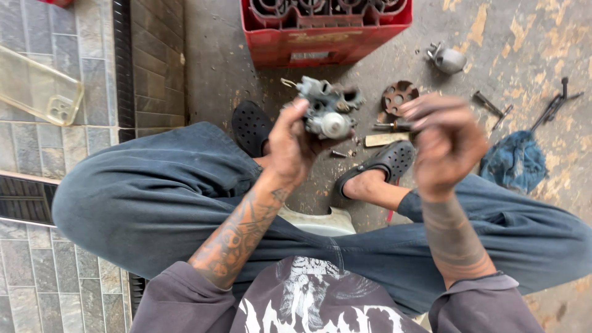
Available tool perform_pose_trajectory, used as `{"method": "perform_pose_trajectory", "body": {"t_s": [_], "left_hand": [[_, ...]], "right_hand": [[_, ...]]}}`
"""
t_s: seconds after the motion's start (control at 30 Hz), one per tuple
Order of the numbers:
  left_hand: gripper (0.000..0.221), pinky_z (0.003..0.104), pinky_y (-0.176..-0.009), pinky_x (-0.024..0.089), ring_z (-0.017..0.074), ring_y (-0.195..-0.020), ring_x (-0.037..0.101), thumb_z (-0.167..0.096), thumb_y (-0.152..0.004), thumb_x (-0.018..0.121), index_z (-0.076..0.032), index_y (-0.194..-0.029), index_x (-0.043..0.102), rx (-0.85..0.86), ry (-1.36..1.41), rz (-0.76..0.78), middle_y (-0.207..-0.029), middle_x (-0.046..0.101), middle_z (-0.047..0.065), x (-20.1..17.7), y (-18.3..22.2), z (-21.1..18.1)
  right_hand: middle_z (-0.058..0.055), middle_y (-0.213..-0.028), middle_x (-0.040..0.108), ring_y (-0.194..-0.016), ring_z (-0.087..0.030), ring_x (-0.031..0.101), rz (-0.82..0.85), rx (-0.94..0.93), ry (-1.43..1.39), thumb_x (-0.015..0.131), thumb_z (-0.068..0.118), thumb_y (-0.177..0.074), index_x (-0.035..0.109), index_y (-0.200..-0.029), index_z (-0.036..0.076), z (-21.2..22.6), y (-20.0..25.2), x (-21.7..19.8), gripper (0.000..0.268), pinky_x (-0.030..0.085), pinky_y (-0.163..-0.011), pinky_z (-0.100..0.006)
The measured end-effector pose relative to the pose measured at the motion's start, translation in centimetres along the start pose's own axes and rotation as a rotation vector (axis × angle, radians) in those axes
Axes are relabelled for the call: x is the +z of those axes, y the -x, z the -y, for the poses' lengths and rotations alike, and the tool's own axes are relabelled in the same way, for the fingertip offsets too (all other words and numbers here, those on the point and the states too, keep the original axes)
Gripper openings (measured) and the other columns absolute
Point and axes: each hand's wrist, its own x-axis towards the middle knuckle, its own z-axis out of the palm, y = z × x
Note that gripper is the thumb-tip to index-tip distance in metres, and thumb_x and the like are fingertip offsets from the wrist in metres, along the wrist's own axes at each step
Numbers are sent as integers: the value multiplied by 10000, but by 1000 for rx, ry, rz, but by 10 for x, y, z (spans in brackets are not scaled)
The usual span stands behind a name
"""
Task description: Disassembling and inspecting a motorcycle carburetor using a screwdriver
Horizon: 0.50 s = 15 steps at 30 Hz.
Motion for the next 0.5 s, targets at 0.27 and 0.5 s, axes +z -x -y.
{"method": "perform_pose_trajectory", "body": {"t_s": [0.27,0.5], "left_hand": [[414,673,-916,589,394,-1053,690,-359,-949,621,-58,-1229,662,106,103,120,-1165,710,168,5,14,-39],[448,722,-1005,532,384,-1168,656,-370,-954,661,-122,-1324,618,93,179,143,-1275,672,98,-5,17,-43]], "right_hand": [[-107,-988,721,-879,-215,674,389,876,415,651,169,-1022,692,-1042,45,-178,77,-50,132,548,-817,-360],[-256,-1034,711,-986,-497,656,910,1037,923,618,231,-831,634,-1070,48,-273,237,-56,301,520,-766,-598]]}}
